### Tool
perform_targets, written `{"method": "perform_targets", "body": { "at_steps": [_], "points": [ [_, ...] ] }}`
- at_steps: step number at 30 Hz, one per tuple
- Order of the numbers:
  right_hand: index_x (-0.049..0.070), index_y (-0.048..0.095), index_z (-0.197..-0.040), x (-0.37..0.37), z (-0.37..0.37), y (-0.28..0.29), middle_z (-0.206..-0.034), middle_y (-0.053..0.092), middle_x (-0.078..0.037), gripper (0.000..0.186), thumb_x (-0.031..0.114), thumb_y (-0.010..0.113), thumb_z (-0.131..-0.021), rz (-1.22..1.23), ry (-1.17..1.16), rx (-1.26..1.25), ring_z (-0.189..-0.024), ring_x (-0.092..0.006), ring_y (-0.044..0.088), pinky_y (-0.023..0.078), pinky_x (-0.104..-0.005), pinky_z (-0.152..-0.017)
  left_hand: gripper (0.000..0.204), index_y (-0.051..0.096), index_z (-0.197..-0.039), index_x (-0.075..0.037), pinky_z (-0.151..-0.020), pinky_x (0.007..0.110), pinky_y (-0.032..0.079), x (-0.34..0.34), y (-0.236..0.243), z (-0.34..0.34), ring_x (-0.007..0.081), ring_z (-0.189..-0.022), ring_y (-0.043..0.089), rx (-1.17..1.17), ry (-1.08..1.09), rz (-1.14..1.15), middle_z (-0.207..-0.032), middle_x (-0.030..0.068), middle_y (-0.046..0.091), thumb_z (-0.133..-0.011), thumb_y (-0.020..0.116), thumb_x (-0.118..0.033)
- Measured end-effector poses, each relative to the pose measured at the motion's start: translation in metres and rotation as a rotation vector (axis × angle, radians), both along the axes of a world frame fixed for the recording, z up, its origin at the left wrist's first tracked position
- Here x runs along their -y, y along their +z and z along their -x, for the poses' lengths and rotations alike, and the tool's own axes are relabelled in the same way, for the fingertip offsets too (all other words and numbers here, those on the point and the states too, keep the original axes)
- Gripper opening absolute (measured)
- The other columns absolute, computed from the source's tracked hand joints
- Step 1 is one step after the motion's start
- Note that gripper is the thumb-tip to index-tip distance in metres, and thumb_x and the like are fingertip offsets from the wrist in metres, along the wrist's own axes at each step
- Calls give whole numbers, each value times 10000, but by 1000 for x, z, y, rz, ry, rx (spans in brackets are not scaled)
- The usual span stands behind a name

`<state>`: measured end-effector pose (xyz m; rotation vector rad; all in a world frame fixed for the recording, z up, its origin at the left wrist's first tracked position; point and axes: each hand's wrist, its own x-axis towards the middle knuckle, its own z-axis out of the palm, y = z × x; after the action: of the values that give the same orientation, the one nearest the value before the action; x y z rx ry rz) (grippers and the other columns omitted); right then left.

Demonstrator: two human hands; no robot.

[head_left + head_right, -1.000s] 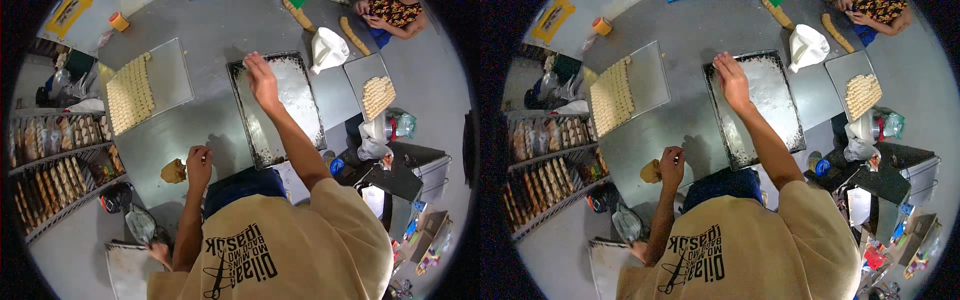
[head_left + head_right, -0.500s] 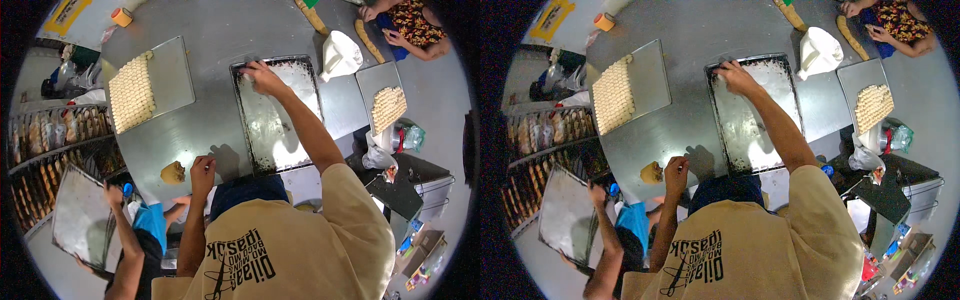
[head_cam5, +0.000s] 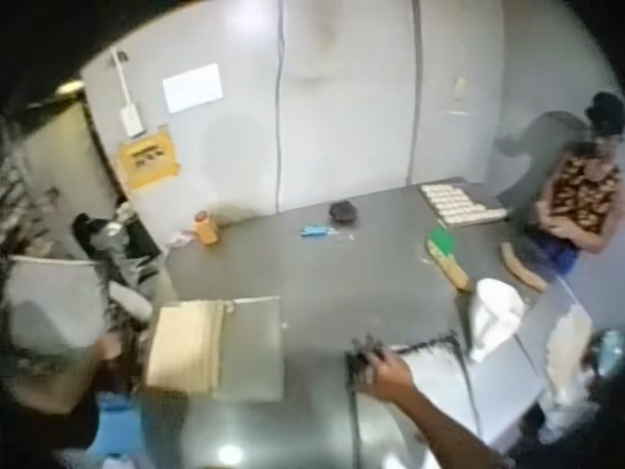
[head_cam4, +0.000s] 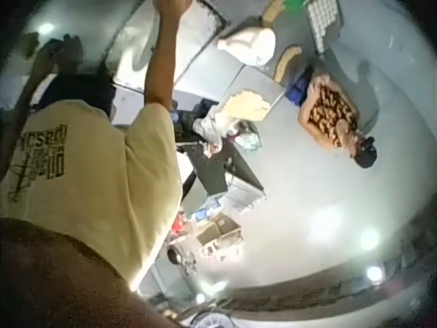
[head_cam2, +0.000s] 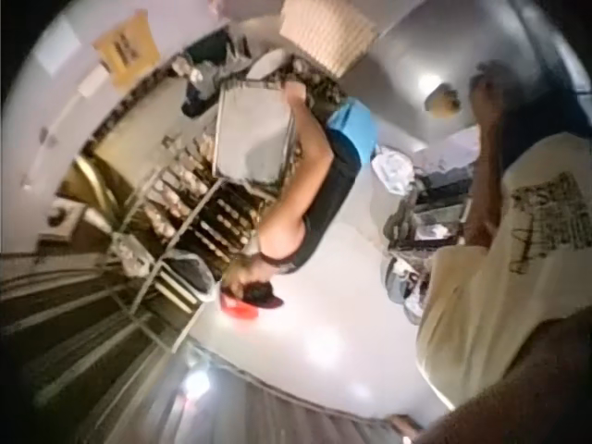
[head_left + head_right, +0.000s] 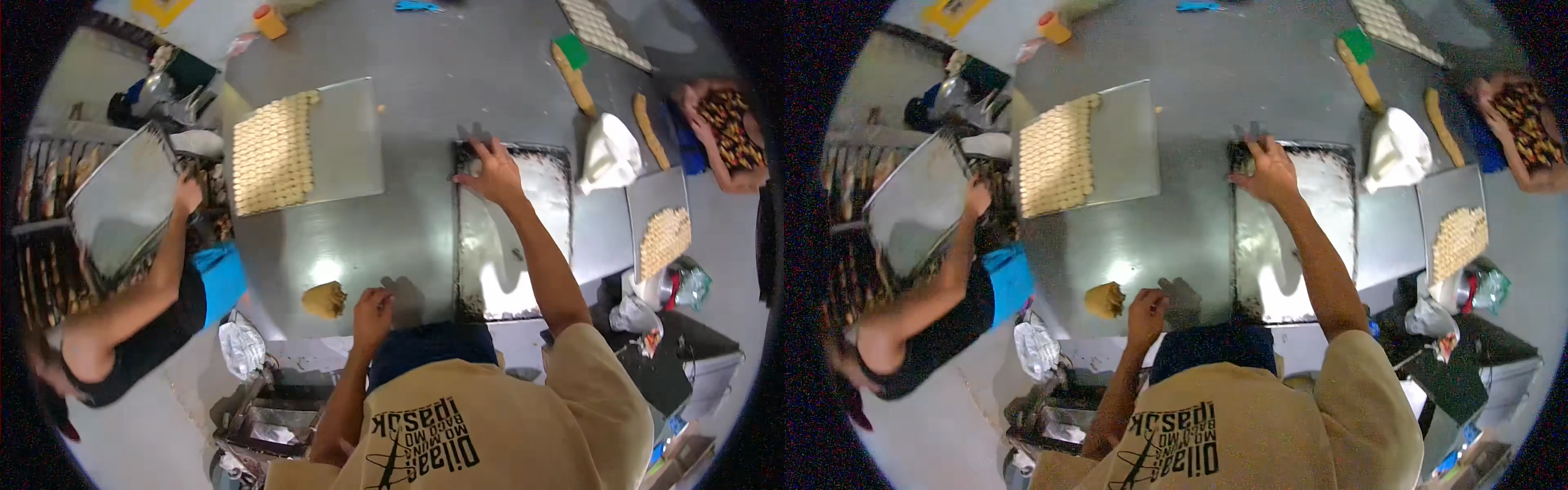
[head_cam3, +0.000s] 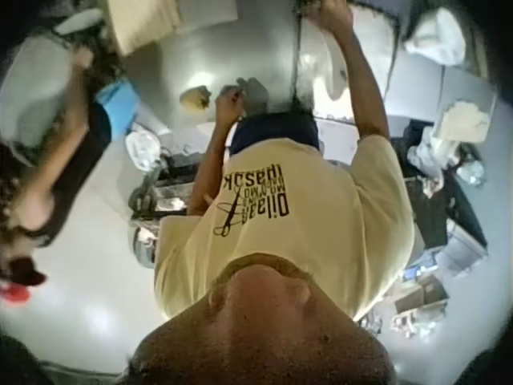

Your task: The person wraps filling inside pieces of dough by hand, arranges the shaped dough balls onto a baking tray, and carries the filled tray over to the bread racks. The person then returns to the table to fill and shape more dough balls.

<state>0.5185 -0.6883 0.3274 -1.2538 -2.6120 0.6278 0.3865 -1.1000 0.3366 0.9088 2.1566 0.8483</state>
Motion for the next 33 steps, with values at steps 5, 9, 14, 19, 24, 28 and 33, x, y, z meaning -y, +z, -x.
{"method": "perform_targets", "body": {
  "at_steps": [5,9,14,19,24,28,33],
  "points": [
    [83,777,-1216,-1,137,-66,-1160,755,-161,360,313,808,-940,-79,224,-377,-1157,-407,709,574,-497,-1038,196,734,-1153,-16,-862,466,603,18,14,7,408,-1026,732,-201,-95,-26,-1226,181,712,-973,733,-94],
    [100,771,-1240,-8,283,-60,-1242,743,-221,301,264,731,-991,-9,289,-371,-1189,-387,713,585,-508,-1044,218,733,-1179,-23,-914,473,597,49,17,-4,426,-1060,727,-111,-81,1,-1253,192,710,-978,736,-109],
    [196,789,-1241,-29,411,-86,-1248,728,-94,306,215,746,-939,-466,271,-325,-1222,-338,667,592,-515,-978,218,759,-1201,-29,-941,468,600,98,22,-46,419,-1085,738,51,183,151,-1179,210,741,-1010,728,-132],
    [167,733,-1359,-31,442,-96,-1407,677,-148,340,232,666,-1032,-532,386,-149,-1284,-339,656,548,-571,-1082,207,775,-1195,-32,-945,444,607,131,17,-59,385,-1060,760,164,339,296,-1158,195,757,-1011,726,-112],
    [154,798,-1233,28,386,-83,-1125,726,-113,273,210,742,-972,55,244,-483,-964,-268,705,592,-434,-846,186,783,-1177,-20,-898,369,603,115,35,-16,258,-973,769,217,392,165,-1110,161,783,-1028,734,-119],
    [76,813,-1185,149,296,-71,-1022,705,-99,227,163,816,-975,418,295,-524,-814,-192,636,537,-347,-742,259,754,-1252,22,-907,340,585,89,51,38,186,-973,734,432,604,-8,-1075,81,784,-1075,721,-163],
    [87,820,-1115,298,152,24,-1054,683,-145,178,70,771,-944,732,278,-641,-956,-294,711,590,-391,-854,339,737,-1289,25,-895,344,566,72,68,93,205,-991,724,651,676,-257,-1090,79,775,-1117,665,-257]
  ]
}}
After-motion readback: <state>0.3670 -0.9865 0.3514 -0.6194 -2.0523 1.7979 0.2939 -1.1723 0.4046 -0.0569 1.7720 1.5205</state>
